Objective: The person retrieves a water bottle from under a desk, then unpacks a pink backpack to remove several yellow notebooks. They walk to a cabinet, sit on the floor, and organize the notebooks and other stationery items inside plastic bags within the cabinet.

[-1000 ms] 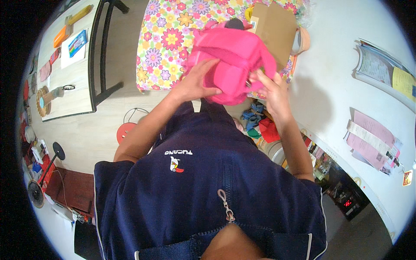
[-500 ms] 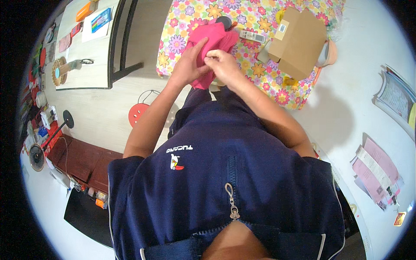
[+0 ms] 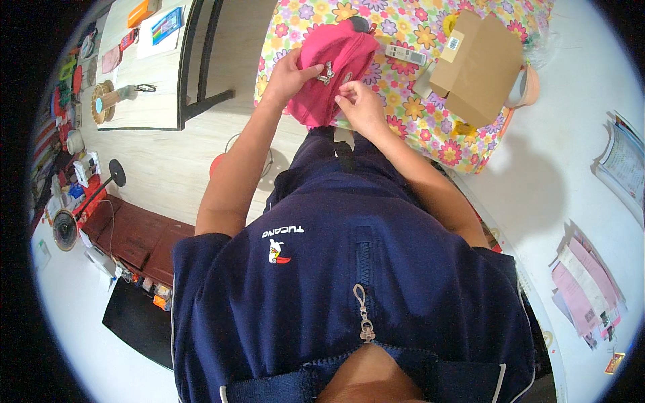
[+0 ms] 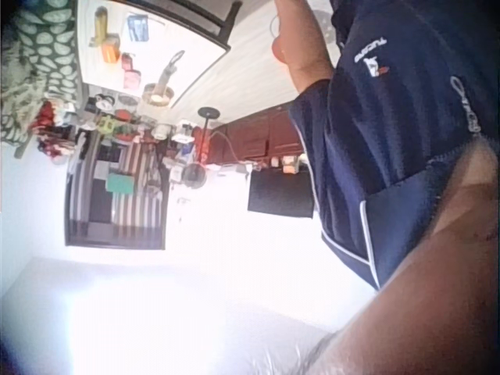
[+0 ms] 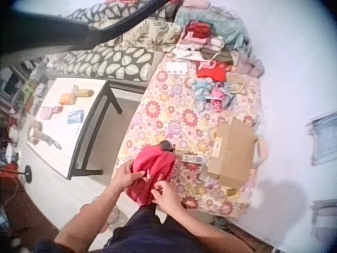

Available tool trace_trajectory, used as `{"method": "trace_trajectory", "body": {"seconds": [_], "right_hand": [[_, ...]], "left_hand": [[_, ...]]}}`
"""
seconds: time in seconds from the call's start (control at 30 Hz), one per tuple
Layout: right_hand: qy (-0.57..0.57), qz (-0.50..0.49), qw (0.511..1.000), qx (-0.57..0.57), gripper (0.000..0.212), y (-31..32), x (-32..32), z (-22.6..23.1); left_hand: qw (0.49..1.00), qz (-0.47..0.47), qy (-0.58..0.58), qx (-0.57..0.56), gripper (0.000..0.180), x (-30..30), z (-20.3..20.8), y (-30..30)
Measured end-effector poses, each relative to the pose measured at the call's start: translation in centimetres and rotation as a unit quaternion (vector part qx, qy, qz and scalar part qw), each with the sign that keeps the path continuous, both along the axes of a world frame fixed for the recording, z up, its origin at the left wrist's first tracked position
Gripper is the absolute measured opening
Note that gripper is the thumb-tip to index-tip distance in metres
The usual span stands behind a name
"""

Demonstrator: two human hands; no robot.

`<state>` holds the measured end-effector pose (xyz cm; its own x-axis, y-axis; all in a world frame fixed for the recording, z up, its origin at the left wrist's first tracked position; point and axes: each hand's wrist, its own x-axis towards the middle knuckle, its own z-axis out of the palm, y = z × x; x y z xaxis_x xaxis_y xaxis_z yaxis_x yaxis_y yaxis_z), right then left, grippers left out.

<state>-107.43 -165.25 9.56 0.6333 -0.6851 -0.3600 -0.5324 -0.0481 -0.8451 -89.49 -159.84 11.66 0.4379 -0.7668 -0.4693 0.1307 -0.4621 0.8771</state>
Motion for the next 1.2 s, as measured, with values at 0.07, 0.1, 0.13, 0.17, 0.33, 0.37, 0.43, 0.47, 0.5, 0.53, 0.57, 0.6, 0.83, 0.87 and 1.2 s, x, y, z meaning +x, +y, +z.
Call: {"method": "trace_trajectory", "body": {"seconds": [0.07, 0.1, 0.13, 0.17, 0.33, 0.37, 0.43, 0.47, 0.5, 0.53, 0.57, 0.6, 0.83, 0.87, 1.2], "right_hand": [[-0.005, 0.002, 1.0, -0.014, 0.02, -0.1, 0.6, 0.3], [-0.019, -0.003, 1.0, -0.021, 0.02, -0.1, 1.0, 0.5], [-0.033, -0.007, 0.999, -0.027, 0.019, -0.2, 1.2, 0.9], [-0.054, -0.025, 0.998, -0.003, 0.019, -0.3, 1.7, 1.5], [-0.04, 0.076, 0.986, -0.141, 0.026, -2.8, 4.5, 2.6], [-0.001, 0.119, 0.979, -0.166, 0.028, -3.4, 5.2, 2.7], [0.062, 0.185, 0.961, -0.196, 0.036, -4.5, 7.0, 2.9], [0.077, 0.211, 0.952, -0.21, 0.036, -4.9, 8.0, 3.2], [0.092, 0.237, 0.941, -0.223, 0.036, -5.1, 9.0, 3.7], [0.105, 0.262, 0.93, -0.236, 0.036, -5.1, 10.0, 4.0], [0.125, 0.268, 0.923, -0.245, 0.032, -4.8, 10.8, 4.2], [0.14, 0.268, 0.927, -0.222, 0.031, -4.6, 11.4, 4.0], [0.079, 0.251, 0.953, -0.148, 0.027, -4.1, 11.6, 2.4], [0.052, 0.235, 0.96, -0.144, 0.026, -4.2, 11.4, 2.0], [0.016, 0.255, 0.935, -0.247, 0.012, -5.1, 11.4, 4.1]], "left_hand": [[0.999, 0.038, 0.031, -0.019, 0.033, -0.2, -0.3, 0.4], [0.998, 0.047, 0.036, -0.026, 0.033, -0.3, -0.4, 0.6], [0.997, 0.057, 0.043, -0.033, 0.032, -0.4, -0.4, 0.9], [0.999, 0.04, 0.013, -0.019, 0.034, -0.3, -0.4, 1.2], [0.994, -0.013, -0.108, 0.033, 0.037, 0.6, 0.3, 1.4], [0.991, 0.002, -0.134, 0.033, 0.035, 1.0, -0.1, 1.6], [0.977, -0.024, -0.209, 0.048, 0.035, 2.7, -0.5, 1.7], [0.967, -0.038, -0.245, 0.055, 0.035, 3.2, -0.1, 1.6], [0.97, -0.025, -0.238, 0.032, 0.034, 3.3, 0.5, 1.5], [0.967, -0.029, -0.249, 0.033, 0.034, 3.5, 0.7, 1.6], [0.964, -0.033, -0.26, 0.034, 0.034, 3.7, 0.8, 1.6], [0.961, -0.037, -0.271, 0.035, 0.034, 3.9, 0.9, 1.6], [0.957, -0.056, -0.273, 0.084, 0.036, 4.9, 0.6, 3.0], [0.952, -0.069, -0.282, 0.095, 0.036, 5.1, 1.3, 2.6], [0.907, -0.051, -0.412, -0.077, 0.04, 4.5, 0.9, 2.4]]}}
